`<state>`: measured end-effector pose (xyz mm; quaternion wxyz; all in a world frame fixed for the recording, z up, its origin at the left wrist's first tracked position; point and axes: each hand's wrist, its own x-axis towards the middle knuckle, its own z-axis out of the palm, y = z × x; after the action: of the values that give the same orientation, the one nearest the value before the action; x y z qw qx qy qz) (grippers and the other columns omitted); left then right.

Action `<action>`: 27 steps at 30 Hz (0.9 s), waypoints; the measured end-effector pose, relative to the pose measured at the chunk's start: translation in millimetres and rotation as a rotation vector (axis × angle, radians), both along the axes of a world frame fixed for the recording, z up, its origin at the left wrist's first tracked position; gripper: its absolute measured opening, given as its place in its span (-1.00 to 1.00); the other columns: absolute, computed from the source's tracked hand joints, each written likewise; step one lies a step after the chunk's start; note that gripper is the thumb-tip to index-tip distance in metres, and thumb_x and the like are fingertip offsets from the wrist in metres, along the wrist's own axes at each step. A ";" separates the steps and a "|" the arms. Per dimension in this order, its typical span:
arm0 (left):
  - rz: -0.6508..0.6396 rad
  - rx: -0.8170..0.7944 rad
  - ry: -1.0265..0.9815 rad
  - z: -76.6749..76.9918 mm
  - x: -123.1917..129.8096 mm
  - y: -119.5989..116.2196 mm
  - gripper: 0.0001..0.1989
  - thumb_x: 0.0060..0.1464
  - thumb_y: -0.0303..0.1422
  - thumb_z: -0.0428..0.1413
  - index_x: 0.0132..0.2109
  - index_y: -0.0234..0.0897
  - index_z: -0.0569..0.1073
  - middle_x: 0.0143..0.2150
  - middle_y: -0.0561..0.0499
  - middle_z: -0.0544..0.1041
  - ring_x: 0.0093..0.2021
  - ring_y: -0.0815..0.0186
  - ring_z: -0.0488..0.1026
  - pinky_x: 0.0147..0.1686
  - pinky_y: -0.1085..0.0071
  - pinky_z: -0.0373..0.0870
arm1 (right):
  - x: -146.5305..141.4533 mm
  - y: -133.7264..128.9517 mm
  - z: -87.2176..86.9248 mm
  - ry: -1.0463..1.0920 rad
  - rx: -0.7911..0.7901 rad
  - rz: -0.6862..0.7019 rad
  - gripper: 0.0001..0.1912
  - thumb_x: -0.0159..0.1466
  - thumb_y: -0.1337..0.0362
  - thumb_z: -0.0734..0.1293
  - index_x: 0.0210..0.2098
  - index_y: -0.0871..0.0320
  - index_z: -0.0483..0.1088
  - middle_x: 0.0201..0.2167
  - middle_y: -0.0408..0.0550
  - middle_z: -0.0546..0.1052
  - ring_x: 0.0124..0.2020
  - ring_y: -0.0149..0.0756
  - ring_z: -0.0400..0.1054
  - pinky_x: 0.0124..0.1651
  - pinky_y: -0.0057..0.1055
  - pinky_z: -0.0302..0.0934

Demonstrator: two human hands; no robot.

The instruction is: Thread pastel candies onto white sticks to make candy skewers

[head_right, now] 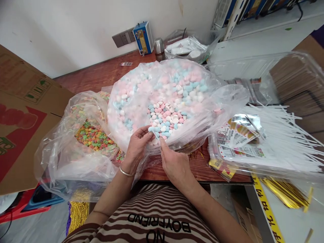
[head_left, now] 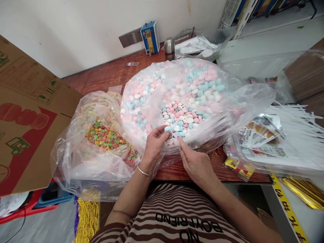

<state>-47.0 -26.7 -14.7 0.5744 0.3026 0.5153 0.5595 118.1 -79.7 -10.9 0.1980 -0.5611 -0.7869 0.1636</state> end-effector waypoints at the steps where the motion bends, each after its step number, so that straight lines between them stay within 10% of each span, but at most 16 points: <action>1: 0.007 0.007 0.003 0.5 0.2 -0.3 -0.53 -0.18 -0.24 0.44 -0.10 -0.29 0.58 -0.24 -0.01 0.63 -0.28 0.36 0.56 -0.20 0.39 0.49 | -1.0 0.0 1.7 -0.016 0.002 0.006 -0.46 0.42 0.25 0.11 0.36 0.19 0.28 -0.35 0.08 0.69 -0.51 -0.21 0.53 -0.47 -0.44 0.28; 27: -0.044 0.202 0.262 3.5 2.3 -6.7 -0.77 0.03 -0.34 0.30 -0.13 -0.25 0.57 -0.29 0.02 0.62 -0.29 0.36 0.54 -0.22 0.41 0.47 | -8.2 0.8 9.4 0.363 -0.219 0.034 -0.51 0.43 0.23 0.06 0.19 0.21 0.42 -0.26 0.10 0.66 -0.29 -0.13 0.54 -0.20 -0.35 0.34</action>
<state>-44.7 -33.4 -11.2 0.4813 0.4402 0.5201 0.5514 109.9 -78.8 -1.5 0.2715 -0.5273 -0.7252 0.3498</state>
